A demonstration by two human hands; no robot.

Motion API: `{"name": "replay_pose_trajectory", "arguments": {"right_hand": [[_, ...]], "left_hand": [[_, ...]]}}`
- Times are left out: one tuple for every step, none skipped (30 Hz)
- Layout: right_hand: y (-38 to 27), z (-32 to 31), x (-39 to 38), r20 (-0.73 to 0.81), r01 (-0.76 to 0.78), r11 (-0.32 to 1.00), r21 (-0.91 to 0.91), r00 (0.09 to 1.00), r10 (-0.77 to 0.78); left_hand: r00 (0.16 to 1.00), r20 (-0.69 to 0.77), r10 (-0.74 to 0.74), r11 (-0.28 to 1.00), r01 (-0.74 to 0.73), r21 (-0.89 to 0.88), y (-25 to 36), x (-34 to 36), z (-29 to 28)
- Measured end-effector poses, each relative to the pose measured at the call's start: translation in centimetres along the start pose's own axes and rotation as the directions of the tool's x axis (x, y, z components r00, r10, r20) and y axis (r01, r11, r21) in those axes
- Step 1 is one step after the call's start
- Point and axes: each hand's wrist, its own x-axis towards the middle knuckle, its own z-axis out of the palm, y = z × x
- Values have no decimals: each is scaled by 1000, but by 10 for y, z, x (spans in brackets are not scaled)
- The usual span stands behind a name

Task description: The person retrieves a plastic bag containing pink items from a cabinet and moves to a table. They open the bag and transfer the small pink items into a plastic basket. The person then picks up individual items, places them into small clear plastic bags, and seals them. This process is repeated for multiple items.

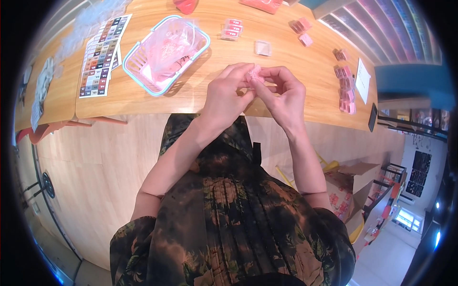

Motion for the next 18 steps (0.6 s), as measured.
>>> {"name": "replay_pose_trajectory", "arguments": {"right_hand": [[0,0,0,4,-8,1000,2,1000,8],[0,1,0,7,-17,1000,5,1000,17],[1,1,0,7,-20,1000,8,1000,20],[1,1,-1,6,-24,1000,11,1000,23],[1,2,-1,5,-27,1000,14,1000,27],[2,2,-1,4,-24,1000,9,1000,24],[3,3,-1,3,-22,1000,3,1000,22],[3,3,-2,2,-20,1000,-2,1000,20],[3,3,-2,3,-18,1000,-11,1000,18],[3,4,-2,4,-17,1000,-19,1000,17],[2,4,-2,4,-15,1000,-28,1000,16],[3,4,-1,6,-13,1000,-8,1000,14],[4,4,-1,8,-12,1000,12,1000,12],[6,5,-2,9,-10,999,32,1000,9],[8,4,0,14,30,999,-29,999,-30],[12,4,0,20,69,993,-91,998,-68],[14,4,0,28,107,982,-153,994,-104],[13,4,1,40,113,973,-200,993,-108]], "left_hand": [[1000,-2,10,1000,-10,-7,-2,0,0],[1000,-4,19,1000,-19,-13,-3,0,0],[1000,-5,29,999,-29,-20,-5,-1,1],[1000,-6,28,1000,-28,-13,-6,-1,1],[1000,-7,28,1000,-28,-7,-8,-2,1],[1000,-7,29,1000,-29,0,-10,-2,1],[999,-10,36,999,-36,1,-10,-2,0],[999,-13,43,999,-43,2,-10,-2,0],[999,-17,51,999,-51,1,-10,-2,-1],[998,-20,53,999,-53,-2,-11,-2,-1],[998,-24,55,998,-56,-6,-12,-3,-1],[998,-27,62,998,-62,-11,-13,-1,0],[1000,-21,23,1000,-23,-18,-13,-1,-1],[1000,-15,-16,1000,15,-25,-12,-2,-1],[999,-12,-39,998,38,-40,-10,1,0],[999,4,-51,998,51,-21,-12,3,1],[998,20,-63,998,63,-2,-17,3,1],[996,39,-79,997,78,15,-19,3,1]]}}
